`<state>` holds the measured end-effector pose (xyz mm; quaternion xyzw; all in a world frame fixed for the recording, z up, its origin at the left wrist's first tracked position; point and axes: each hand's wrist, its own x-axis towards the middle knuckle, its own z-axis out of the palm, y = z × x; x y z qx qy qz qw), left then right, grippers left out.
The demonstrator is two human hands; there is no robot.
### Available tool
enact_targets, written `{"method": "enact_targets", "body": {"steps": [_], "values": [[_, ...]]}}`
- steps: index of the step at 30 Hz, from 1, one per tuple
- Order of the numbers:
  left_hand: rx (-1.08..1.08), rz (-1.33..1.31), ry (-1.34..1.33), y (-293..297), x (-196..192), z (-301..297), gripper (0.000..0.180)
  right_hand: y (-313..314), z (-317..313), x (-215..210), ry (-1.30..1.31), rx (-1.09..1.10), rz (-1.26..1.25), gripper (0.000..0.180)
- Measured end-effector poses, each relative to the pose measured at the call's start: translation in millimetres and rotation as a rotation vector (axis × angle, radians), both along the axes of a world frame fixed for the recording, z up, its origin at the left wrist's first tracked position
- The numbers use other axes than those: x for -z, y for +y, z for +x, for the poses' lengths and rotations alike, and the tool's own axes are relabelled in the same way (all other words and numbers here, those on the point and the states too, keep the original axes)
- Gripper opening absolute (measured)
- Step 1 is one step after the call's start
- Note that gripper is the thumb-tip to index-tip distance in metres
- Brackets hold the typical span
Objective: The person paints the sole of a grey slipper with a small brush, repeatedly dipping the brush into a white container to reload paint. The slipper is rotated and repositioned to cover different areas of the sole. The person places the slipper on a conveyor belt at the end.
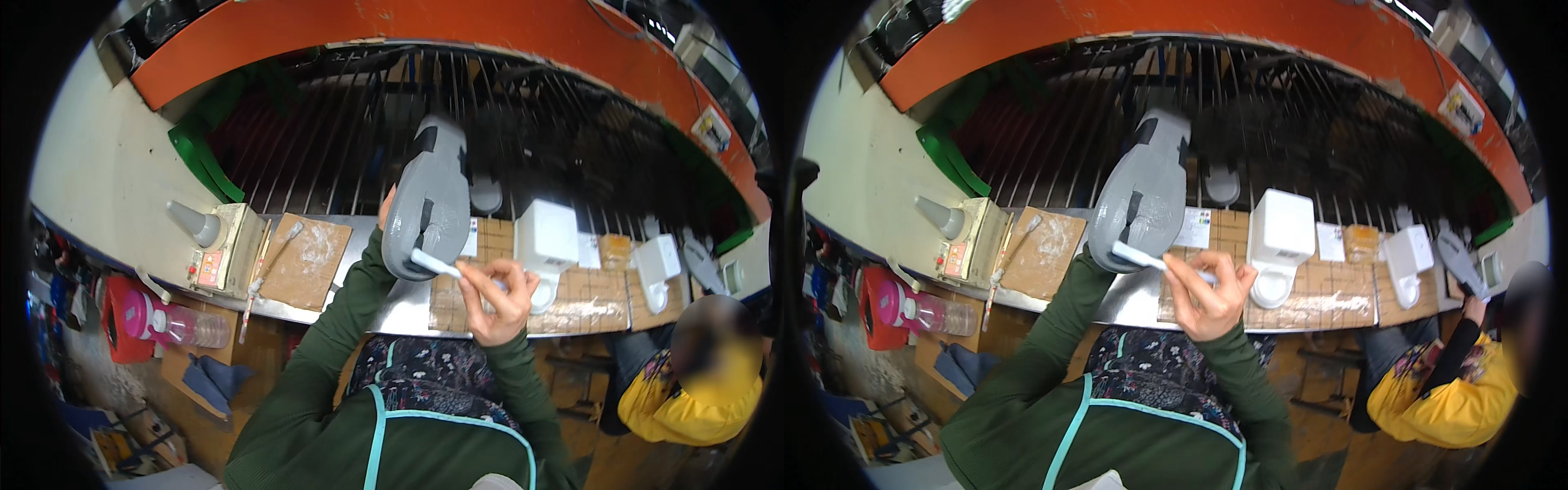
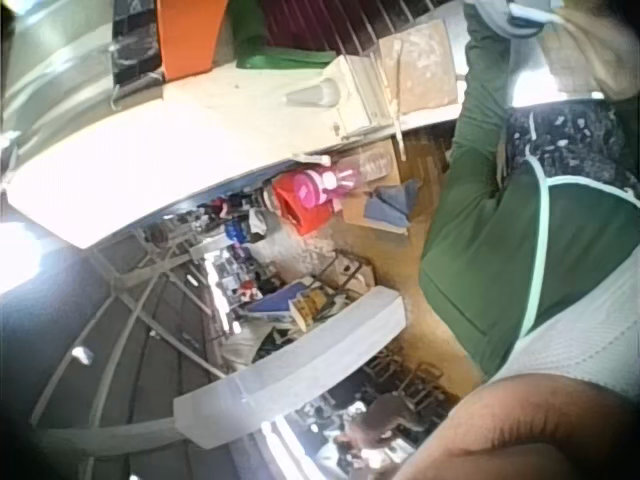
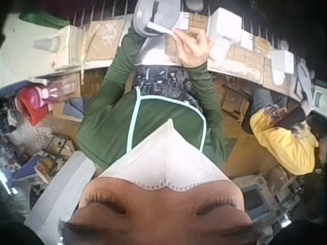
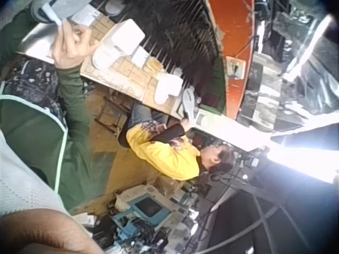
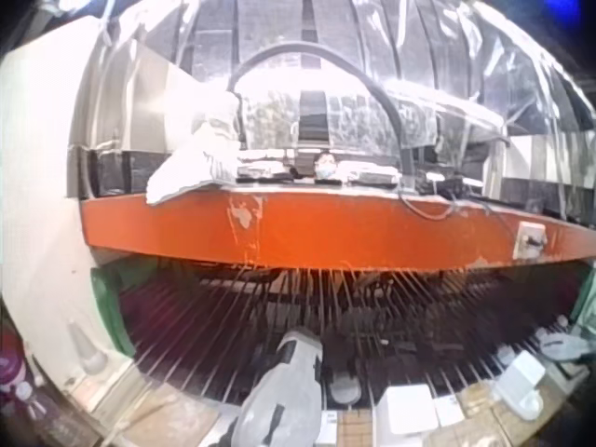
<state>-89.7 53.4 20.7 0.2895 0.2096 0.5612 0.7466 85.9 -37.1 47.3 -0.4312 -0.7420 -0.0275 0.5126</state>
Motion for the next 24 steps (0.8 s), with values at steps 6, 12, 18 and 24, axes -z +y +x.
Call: {"method": "enact_targets", "body": {"steps": [6,12,18,24], "values": [[-0.031,0.067,-0.033,-17,19,12,0.04,16,12,9,-0.1,0.334,0.119,0.028],[-0.079,0.007,-0.046,-23,31,15,0.04,-31,7,25,-0.059,0.162,0.022,0.035],[-0.03,0.367,0.121,1,53,33,0.054,-5,17,11,0.014,0.235,-0.049,0.028],[0.096,0.414,-0.005,-20,50,38,0.067,44,44,-6,0.019,0.397,0.061,0.026]]}}
